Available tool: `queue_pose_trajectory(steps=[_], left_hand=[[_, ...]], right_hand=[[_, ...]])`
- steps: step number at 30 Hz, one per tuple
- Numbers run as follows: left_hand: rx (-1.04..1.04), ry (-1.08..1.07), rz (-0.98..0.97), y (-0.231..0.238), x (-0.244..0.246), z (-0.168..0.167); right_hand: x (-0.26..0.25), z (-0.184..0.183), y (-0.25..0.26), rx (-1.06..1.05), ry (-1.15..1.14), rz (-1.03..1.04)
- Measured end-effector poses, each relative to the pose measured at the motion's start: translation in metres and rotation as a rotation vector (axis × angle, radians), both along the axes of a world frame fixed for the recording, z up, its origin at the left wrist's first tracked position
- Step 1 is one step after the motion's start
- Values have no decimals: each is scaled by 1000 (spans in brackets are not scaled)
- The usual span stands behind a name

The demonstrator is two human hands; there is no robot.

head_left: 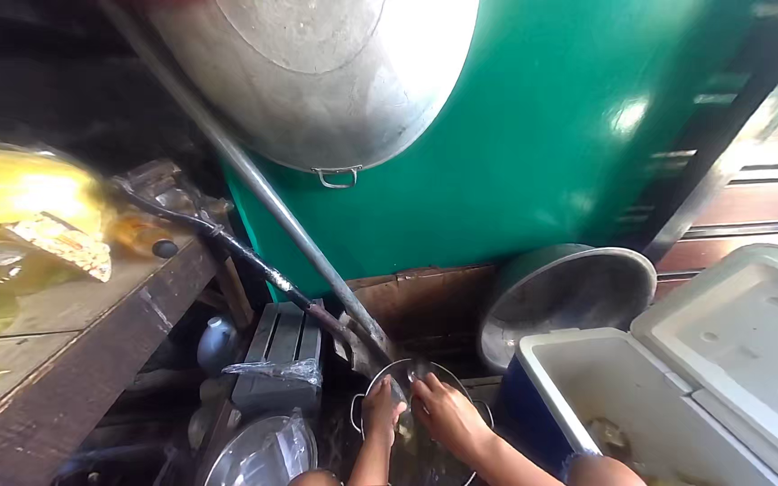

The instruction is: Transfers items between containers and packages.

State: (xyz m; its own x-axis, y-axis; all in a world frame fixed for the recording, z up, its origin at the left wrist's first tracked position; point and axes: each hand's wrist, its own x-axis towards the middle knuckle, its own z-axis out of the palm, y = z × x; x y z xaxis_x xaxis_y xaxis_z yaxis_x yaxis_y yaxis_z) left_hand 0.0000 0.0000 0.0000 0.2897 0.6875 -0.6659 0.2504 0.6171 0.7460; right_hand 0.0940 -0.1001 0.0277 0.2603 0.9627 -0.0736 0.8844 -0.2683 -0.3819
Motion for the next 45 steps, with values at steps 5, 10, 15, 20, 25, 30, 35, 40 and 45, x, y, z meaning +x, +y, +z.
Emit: queue_pose_trajectory(steps=[5, 10, 15, 20, 25, 30, 35, 40, 45], left_hand=[[164, -74, 28, 23, 17, -65], [156, -61, 12, 26, 4, -60], [198, -57, 10, 30, -11, -62], [219, -51, 11, 32, -19, -62], [237, -9, -16, 29, -15, -61], [232, -49, 36, 22, -5, -56], [366, -55, 158, 19, 13, -65], [598, 14, 72, 39, 25, -124], [362, -44, 107, 25, 20, -68]], right_hand=[[31, -111, -31, -128, 87, 1], [28, -160, -53, 251, 257, -358], [54, -145, -51, 307, 510, -920], [70, -69, -49, 309, 542, -897], [62, 27, -28, 375, 476, -753], [34, 73, -1, 450, 248, -486], [-36, 73, 10, 441, -58, -85], [-61, 44, -16, 620, -351, 209], [-29, -3, -51, 436, -134, 149]])
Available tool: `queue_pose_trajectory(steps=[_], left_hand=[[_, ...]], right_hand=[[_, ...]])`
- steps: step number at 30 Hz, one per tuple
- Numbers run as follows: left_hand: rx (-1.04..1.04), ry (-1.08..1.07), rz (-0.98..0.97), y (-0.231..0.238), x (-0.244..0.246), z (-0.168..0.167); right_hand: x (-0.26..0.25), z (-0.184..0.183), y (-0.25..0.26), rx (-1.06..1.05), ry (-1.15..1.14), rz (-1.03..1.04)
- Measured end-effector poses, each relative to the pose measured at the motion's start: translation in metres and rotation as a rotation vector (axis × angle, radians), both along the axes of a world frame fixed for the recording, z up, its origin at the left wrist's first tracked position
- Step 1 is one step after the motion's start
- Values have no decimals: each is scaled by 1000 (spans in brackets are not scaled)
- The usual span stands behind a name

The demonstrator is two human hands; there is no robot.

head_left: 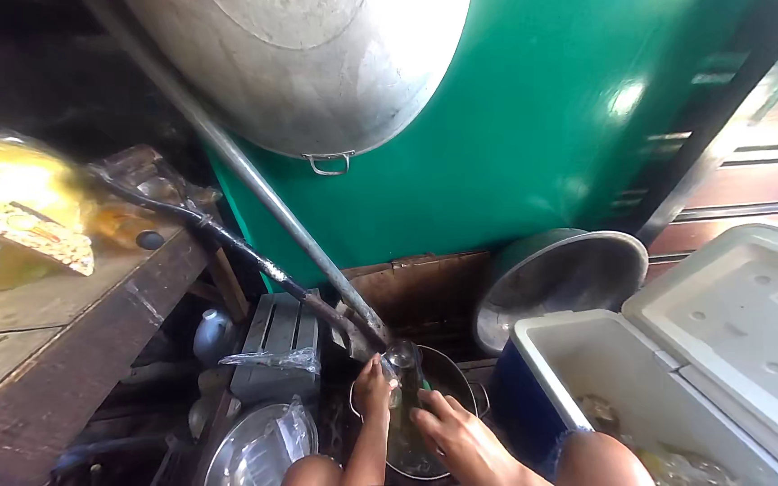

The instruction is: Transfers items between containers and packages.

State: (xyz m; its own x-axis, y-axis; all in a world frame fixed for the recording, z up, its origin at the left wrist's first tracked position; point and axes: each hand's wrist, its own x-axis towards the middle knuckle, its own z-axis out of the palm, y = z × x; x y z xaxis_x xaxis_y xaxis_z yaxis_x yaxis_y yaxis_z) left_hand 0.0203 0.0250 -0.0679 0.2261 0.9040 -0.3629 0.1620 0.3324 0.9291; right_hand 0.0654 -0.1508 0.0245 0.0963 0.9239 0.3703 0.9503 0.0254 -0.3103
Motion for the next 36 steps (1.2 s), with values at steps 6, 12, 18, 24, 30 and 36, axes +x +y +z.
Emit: queue_pose_trajectory(steps=[6, 12, 18, 24, 30, 36], left_hand=[[-32, -7, -19, -3, -6, 14], [16, 49, -66, 3, -18, 13], [58, 98, -114, 7, -28, 6], [90, 195, -167, 6, -30, 6], [18, 106, -101, 3, -22, 7], [35, 104, -43, 1, -15, 11]], right_hand=[[55, -103, -9, -565, 227, 25], [60, -147, -6, -311, 457, -280], [86, -94, 13, -67, 609, -669], [94, 0, 23, 52, 565, -668], [46, 71, 39, 186, 358, -490], [-3, 54, 35, 391, 19, -258]])
